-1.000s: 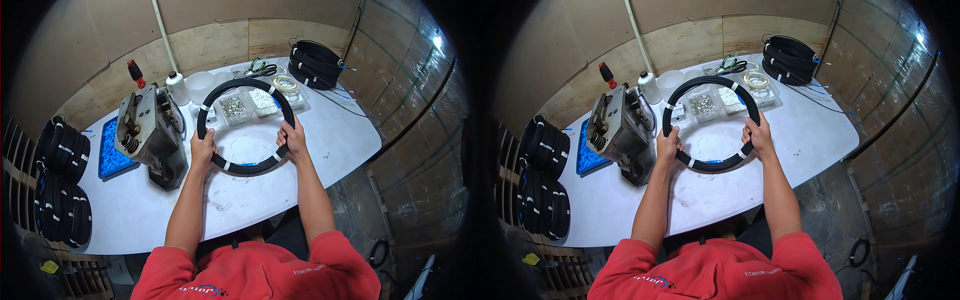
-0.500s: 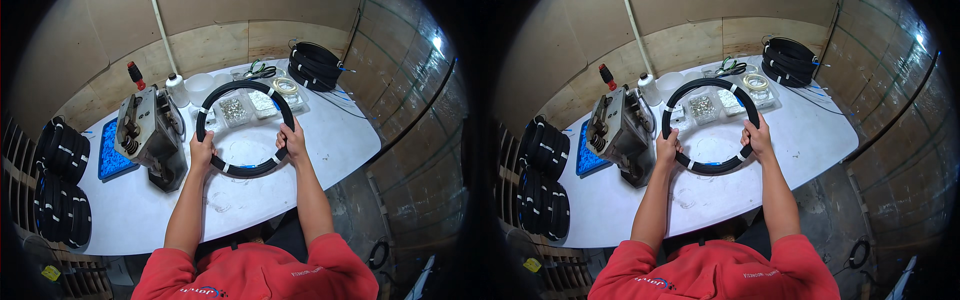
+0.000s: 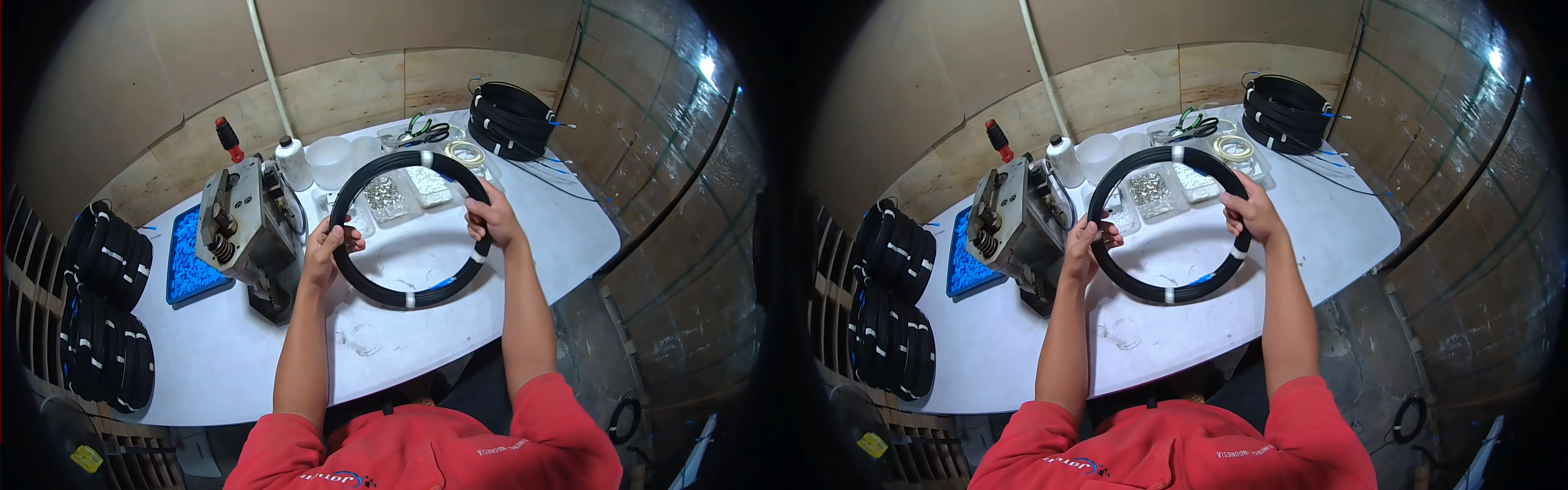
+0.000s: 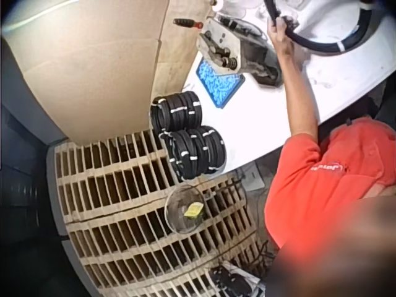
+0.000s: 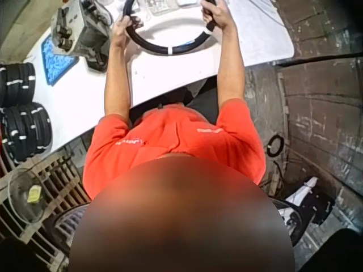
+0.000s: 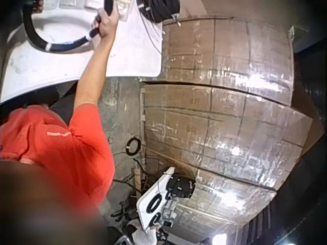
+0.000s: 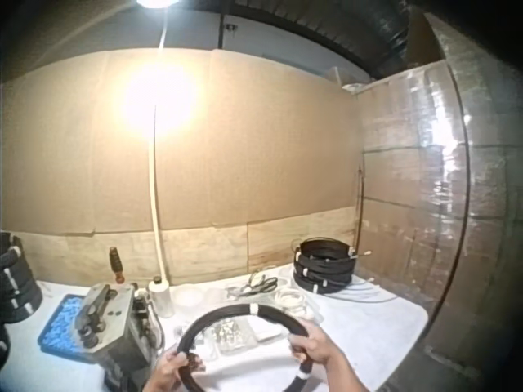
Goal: Applying white tape labels to sections of a black cable coil at a workstation.
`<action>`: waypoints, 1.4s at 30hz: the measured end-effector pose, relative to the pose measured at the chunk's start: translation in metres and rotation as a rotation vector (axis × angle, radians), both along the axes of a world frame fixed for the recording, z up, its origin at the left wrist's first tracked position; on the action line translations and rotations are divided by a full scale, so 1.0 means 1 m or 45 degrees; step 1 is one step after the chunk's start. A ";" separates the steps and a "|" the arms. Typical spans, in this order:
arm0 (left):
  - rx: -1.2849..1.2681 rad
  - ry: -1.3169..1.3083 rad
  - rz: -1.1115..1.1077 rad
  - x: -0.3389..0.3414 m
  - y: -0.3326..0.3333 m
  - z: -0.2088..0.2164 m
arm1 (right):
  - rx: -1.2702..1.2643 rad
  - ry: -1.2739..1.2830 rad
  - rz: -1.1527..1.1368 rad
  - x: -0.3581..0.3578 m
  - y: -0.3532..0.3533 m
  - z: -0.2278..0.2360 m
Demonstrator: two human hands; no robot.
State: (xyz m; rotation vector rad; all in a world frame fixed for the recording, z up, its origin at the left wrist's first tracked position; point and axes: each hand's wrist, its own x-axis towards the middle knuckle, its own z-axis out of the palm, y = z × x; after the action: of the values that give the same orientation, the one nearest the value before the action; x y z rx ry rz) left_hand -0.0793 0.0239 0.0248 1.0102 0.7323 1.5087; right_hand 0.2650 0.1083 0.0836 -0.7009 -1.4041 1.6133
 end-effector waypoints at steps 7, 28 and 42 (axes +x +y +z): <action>-0.127 0.449 0.275 0.021 -0.005 0.013 | 0.376 -0.689 0.282 -0.024 0.005 0.096; -0.327 -0.356 0.367 0.041 0.000 -0.039 | 0.034 0.479 -0.432 -0.041 -0.052 -0.081; -0.209 -0.334 0.299 0.039 -0.001 -0.047 | 0.151 0.231 -0.615 -0.036 -0.052 -0.080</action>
State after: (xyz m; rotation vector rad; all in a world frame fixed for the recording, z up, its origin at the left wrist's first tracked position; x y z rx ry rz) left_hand -0.0408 0.0224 -0.0224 0.6042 0.7913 1.7130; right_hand 0.2294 0.0564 0.0041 -0.7360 -1.0865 1.1728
